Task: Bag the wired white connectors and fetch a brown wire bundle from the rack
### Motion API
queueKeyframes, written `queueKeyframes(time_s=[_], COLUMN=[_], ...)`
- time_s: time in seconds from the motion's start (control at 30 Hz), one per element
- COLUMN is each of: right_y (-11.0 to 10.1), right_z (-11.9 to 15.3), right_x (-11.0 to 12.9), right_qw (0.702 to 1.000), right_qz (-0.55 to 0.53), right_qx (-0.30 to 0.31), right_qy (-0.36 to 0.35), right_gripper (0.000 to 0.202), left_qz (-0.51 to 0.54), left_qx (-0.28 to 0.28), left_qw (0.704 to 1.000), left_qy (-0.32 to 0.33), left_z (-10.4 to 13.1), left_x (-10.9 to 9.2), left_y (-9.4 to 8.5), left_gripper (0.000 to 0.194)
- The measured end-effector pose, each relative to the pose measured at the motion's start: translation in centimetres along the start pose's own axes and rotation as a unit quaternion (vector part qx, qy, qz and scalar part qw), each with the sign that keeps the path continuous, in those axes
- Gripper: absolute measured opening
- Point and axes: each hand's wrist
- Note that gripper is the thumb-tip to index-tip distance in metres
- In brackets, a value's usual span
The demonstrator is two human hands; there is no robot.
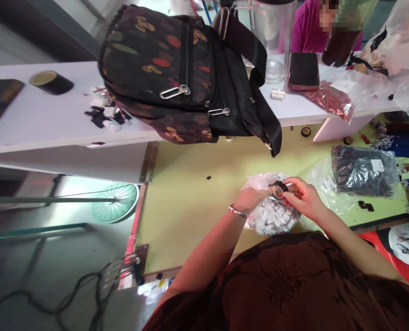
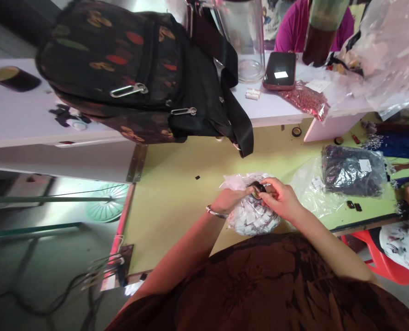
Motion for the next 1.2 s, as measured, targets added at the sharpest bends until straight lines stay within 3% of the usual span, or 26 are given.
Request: queueKeyframes(time_s=[0.2, 0.4, 0.53, 0.63, 0.9, 1.2], right_y=[0.8, 0.5, 0.1, 0.0, 0.1, -0.2], right_z=[0.3, 0.8, 0.7, 0.5, 0.6, 0.4], right_x=[-1.3, -1.8, -1.5, -1.2, -1.4, -0.6], right_qw=[0.998, 0.995, 0.997, 0.996, 0.991, 0.990], right_qz=[0.025, 0.089, 0.076, 0.083, 0.131, 0.139], right_qx=[-0.050, -0.041, -0.030, -0.001, -0.009, 0.004], right_qy=[-0.023, -0.008, -0.013, -0.031, -0.003, -0.020], right_gripper=[0.027, 0.012, 0.020, 0.032, 0.011, 0.025], left_qz=[-0.005, -0.006, -0.016, -0.031, -0.015, -0.024], left_qx=[-0.032, -0.027, 0.000, -0.010, -0.008, -0.030], left_qw=[0.998, 0.998, 0.999, 0.997, 0.998, 0.995], left_qy=[-0.049, -0.062, -0.034, -0.076, -0.057, -0.094], left_z=[0.4, 0.4, 0.3, 0.4, 0.3, 0.2], left_x=[-1.4, -1.5, -1.3, -1.6, -1.6, -1.2], left_y=[0.1, 0.3, 0.2, 0.0, 0.0, -0.1], left_gripper=[0.048, 0.047, 0.049, 0.052, 0.048, 0.047])
Point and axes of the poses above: each hand's wrist, its own z-axis away from the middle knuckle, its own y-axis out of the palm, x = y × z, and after that the axes turned 12 degrees about x, right-handed
